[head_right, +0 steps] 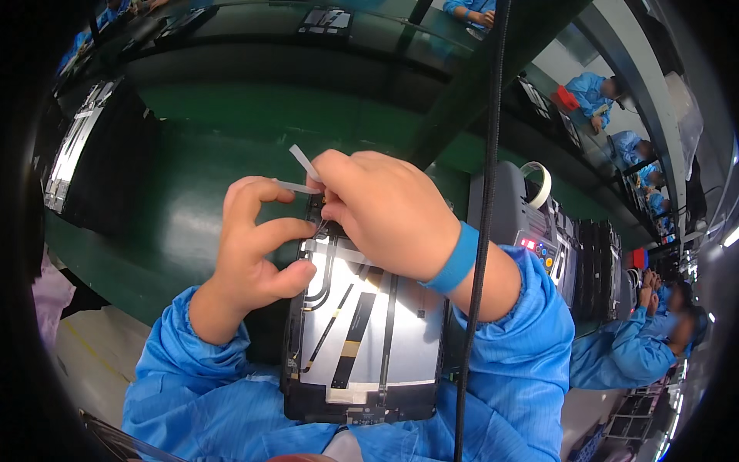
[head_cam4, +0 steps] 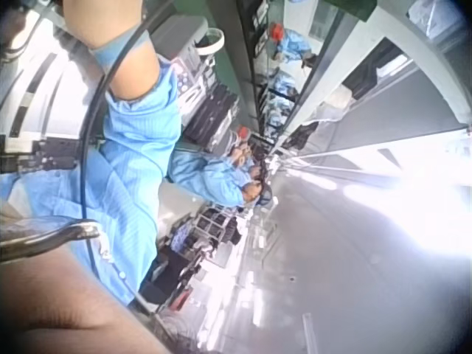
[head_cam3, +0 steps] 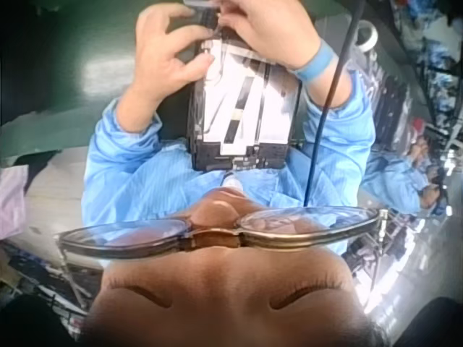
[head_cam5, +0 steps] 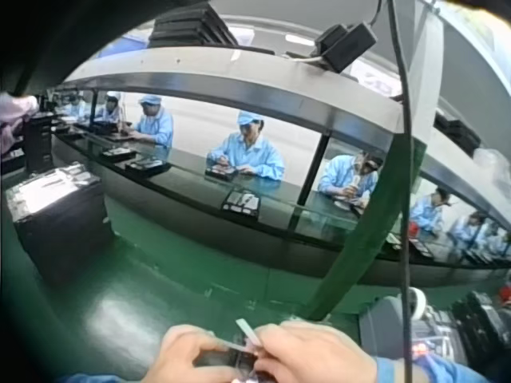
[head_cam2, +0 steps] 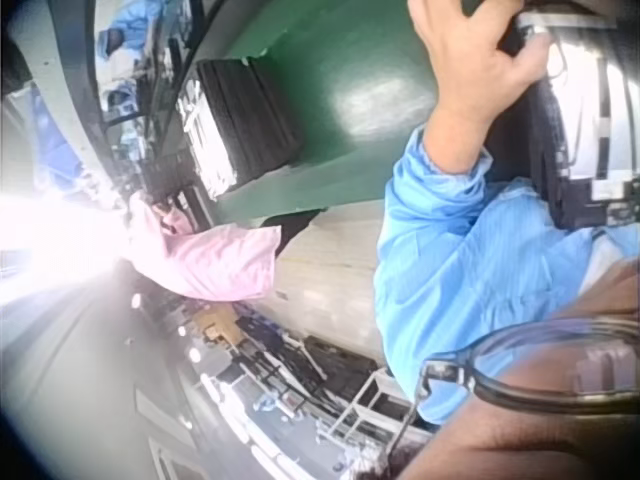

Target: The person assembles electronic components on a green workbench in a factory setting. They repeatedly pick up black rectangular devices, insert small white connectors into internal slots, and place the finished units into a stack. The process involves precise hand movements to align and secure the connectors.

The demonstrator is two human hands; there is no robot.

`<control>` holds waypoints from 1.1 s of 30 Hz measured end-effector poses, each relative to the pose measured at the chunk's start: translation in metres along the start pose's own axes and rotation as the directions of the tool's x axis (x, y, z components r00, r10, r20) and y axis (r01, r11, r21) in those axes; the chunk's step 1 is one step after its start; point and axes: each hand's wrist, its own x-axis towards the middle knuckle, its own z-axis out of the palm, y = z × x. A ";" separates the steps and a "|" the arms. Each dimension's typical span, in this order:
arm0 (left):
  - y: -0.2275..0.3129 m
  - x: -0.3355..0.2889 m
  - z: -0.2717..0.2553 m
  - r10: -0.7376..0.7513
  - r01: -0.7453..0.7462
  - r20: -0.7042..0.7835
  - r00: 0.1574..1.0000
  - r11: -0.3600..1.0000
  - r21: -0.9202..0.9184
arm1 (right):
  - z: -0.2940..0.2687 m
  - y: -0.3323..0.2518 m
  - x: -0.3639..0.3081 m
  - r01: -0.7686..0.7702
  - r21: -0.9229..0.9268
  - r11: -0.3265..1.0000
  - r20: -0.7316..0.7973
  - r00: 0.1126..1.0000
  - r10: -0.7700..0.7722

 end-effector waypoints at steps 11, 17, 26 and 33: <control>-0.004 -0.005 0.006 -0.054 0.052 -0.034 0.998 0.997 -0.048 | -0.001 0.003 -0.002 -0.376 0.107 0.921 0.173 0.919 0.355; -0.014 -0.005 0.010 -0.073 0.086 0.118 0.990 0.990 -0.110 | -0.020 0.008 -0.002 -0.292 0.232 0.928 0.159 0.952 0.260; -0.016 -0.007 0.012 -0.053 0.067 0.131 0.990 0.992 -0.109 | -0.023 0.026 0.020 0.071 -0.032 0.997 0.403 0.914 -0.052; -0.017 -0.006 0.012 -0.038 0.053 0.128 0.991 0.992 -0.117 | -0.022 0.030 0.029 0.088 -0.033 0.996 0.434 0.899 -0.065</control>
